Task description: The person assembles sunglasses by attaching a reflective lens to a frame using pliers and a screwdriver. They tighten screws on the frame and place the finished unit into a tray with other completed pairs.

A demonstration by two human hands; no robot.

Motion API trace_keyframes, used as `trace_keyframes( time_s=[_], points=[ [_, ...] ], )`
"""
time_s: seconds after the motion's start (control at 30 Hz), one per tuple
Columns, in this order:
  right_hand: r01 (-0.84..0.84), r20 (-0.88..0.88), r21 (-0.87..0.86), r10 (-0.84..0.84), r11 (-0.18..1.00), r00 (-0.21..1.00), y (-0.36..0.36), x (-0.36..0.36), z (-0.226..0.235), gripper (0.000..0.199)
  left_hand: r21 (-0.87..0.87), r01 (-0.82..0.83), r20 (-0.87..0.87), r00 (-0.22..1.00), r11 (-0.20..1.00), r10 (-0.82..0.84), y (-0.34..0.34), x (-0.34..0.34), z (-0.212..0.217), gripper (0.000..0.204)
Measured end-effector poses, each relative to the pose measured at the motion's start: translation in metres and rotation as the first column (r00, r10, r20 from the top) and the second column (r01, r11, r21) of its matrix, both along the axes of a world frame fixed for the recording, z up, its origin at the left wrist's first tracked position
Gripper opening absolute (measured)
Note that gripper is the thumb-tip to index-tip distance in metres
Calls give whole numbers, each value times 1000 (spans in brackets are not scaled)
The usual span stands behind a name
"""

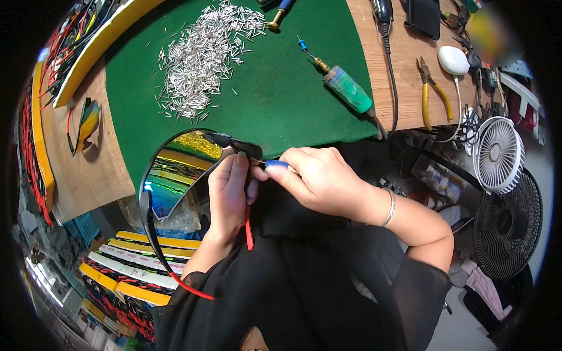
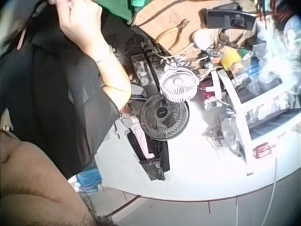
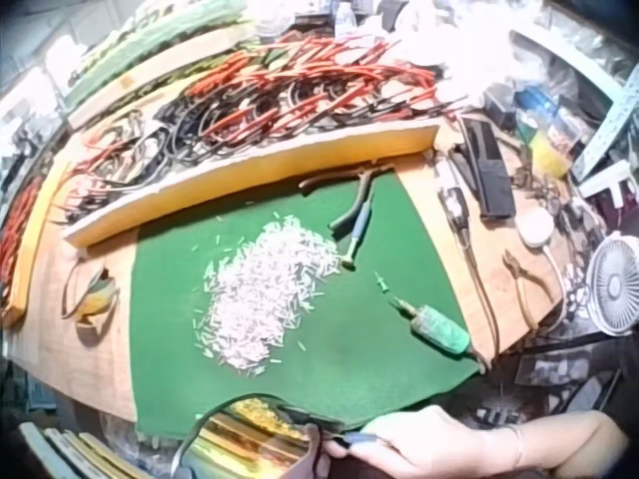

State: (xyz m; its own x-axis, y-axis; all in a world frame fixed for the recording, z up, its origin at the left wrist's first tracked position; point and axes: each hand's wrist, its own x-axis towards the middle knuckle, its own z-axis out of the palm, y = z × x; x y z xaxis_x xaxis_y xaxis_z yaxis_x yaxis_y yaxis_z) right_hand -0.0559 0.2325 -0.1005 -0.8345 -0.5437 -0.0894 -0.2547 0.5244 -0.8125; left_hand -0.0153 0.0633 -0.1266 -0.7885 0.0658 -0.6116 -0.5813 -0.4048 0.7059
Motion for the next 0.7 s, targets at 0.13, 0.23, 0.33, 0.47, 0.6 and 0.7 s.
trace_keyframes(
  time_s=[0.13, 0.23, 0.33, 0.47, 0.6, 0.7],
  points=[
    [58, -28, 32, -57, 998, 998, -3, 2, 0, 19, 4, -10, 21, 1000, 1000, 10, 0, 0, -1, 26],
    [154, 73, -99, -147, 983, 986, -7, 1, 7, 16, 4, -10, 22, 1000, 1000, 10, -1, 2, -3, 26],
    [-26, 135, 42, 20, 999, 991, 5, 2, -2, 22, 6, -9, 34, 999, 1000, 9, 0, 1, -2, 27],
    [133, -27, -2, -133, 991, 991, -5, -1, 8, 18, 2, -2, 27, 1000, 1000, 2, 0, 0, -1, 28],
    [15, 155, 24, -18, 1000, 988, 2, 5, -6, 23, -47, -6, -34, 999, 999, 4, 1, 2, -9, 29],
    [41, 36, 11, -41, 999, 999, -1, 6, -3, 25, -49, -7, 15, 1000, 999, 8, 1, 2, -8, 30]
  ],
)
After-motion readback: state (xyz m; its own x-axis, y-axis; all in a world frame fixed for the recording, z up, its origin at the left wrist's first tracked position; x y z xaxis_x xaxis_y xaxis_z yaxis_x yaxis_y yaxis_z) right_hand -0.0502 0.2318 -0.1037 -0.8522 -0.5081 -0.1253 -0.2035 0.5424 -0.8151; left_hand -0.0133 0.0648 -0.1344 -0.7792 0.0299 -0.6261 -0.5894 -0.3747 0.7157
